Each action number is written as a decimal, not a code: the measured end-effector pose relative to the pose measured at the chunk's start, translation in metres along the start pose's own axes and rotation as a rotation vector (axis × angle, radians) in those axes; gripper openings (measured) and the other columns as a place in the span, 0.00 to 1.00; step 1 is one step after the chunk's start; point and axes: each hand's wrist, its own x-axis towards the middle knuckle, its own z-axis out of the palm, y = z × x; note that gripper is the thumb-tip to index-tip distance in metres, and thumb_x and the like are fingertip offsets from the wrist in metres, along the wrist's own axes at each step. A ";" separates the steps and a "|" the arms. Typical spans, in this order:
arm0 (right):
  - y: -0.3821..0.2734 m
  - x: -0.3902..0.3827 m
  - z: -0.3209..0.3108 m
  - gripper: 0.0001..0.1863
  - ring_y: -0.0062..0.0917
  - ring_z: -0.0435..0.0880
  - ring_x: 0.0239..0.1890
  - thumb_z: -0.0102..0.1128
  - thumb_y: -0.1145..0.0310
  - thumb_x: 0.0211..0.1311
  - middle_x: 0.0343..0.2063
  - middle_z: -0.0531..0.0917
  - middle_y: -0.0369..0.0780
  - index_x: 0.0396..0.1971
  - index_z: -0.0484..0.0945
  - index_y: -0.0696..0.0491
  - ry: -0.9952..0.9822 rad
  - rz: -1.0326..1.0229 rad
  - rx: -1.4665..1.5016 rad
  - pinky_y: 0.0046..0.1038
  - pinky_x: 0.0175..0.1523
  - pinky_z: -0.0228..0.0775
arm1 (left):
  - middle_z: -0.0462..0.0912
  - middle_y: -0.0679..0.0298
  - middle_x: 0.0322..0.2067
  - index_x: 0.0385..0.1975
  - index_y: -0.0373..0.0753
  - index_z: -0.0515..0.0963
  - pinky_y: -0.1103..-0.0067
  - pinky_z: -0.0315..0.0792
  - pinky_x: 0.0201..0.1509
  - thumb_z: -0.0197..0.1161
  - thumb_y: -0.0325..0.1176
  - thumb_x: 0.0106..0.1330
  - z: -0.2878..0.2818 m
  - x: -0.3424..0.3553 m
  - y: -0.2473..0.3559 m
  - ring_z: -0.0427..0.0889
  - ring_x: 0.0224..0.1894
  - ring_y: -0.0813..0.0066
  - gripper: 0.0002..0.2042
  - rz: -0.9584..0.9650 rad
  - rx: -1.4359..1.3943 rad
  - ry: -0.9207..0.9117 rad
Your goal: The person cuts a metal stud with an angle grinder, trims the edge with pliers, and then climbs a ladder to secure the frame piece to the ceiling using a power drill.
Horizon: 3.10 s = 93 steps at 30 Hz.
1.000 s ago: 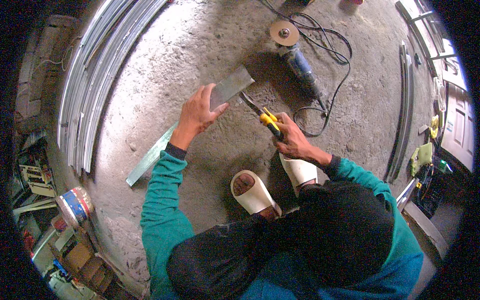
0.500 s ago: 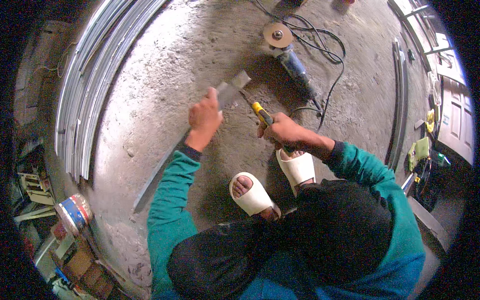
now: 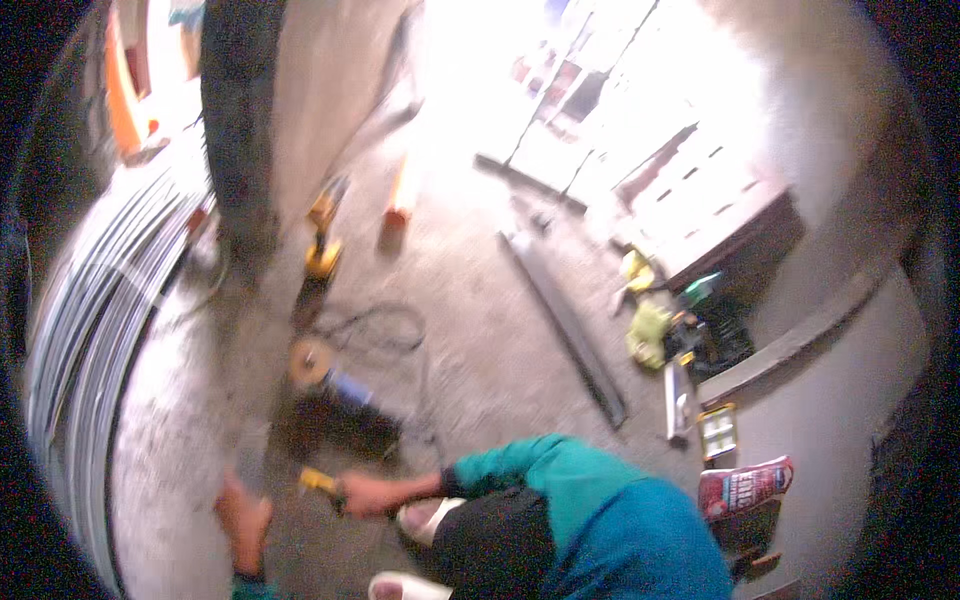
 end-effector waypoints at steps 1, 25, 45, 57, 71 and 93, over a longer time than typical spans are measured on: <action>-0.015 0.000 -0.017 0.18 0.40 0.74 0.32 0.55 0.73 0.45 0.28 0.68 0.46 0.41 0.73 0.56 0.183 -0.293 -0.151 0.35 0.35 0.66 | 0.79 0.47 0.32 0.50 0.32 0.67 0.62 0.73 0.42 0.68 0.29 0.39 -0.019 0.013 -0.020 0.79 0.38 0.48 0.32 0.246 -0.345 -0.015; 0.017 -0.020 0.028 0.29 0.36 0.65 0.59 0.62 0.72 0.49 0.55 0.66 0.45 0.54 0.66 0.55 0.356 -0.507 -0.336 0.36 0.62 0.58 | 0.72 0.45 0.49 0.59 0.28 0.60 0.75 0.70 0.49 0.69 0.35 0.40 -0.024 -0.002 -0.050 0.76 0.45 0.66 0.42 0.539 -0.521 -0.222; -0.046 0.001 0.046 0.28 0.45 0.59 0.62 0.59 0.78 0.41 0.59 0.60 0.50 0.49 0.72 0.51 0.375 -0.572 -0.378 0.41 0.64 0.50 | 0.77 0.52 0.35 0.49 0.31 0.69 0.74 0.71 0.45 0.67 0.31 0.40 -0.059 -0.026 -0.088 0.77 0.39 0.63 0.30 0.343 -0.482 -0.270; -0.065 0.013 0.069 0.23 0.42 0.74 0.42 0.59 0.79 0.42 0.44 0.69 0.47 0.44 0.74 0.55 0.397 -0.468 -0.503 0.30 0.47 0.67 | 0.78 0.48 0.38 0.48 0.32 0.67 0.68 0.73 0.44 0.68 0.32 0.41 -0.057 -0.027 -0.104 0.80 0.37 0.52 0.31 0.276 -0.289 -0.148; -0.025 -0.023 -0.004 0.16 0.36 0.75 0.40 0.58 0.70 0.46 0.37 0.75 0.46 0.38 0.76 0.56 0.188 -0.355 -0.305 0.35 0.45 0.69 | 0.79 0.51 0.32 0.51 0.30 0.66 0.70 0.73 0.41 0.71 0.34 0.36 -0.062 -0.014 -0.038 0.80 0.36 0.61 0.37 0.160 -0.508 -0.320; -0.027 -0.034 0.004 0.07 0.41 0.78 0.38 0.56 0.71 0.43 0.33 0.78 0.50 0.23 0.76 0.58 0.248 -0.466 -0.550 0.36 0.42 0.72 | 0.77 0.47 0.39 0.47 0.30 0.68 0.65 0.73 0.45 0.68 0.31 0.37 -0.041 -0.011 -0.040 0.79 0.41 0.52 0.31 0.235 -0.213 -0.146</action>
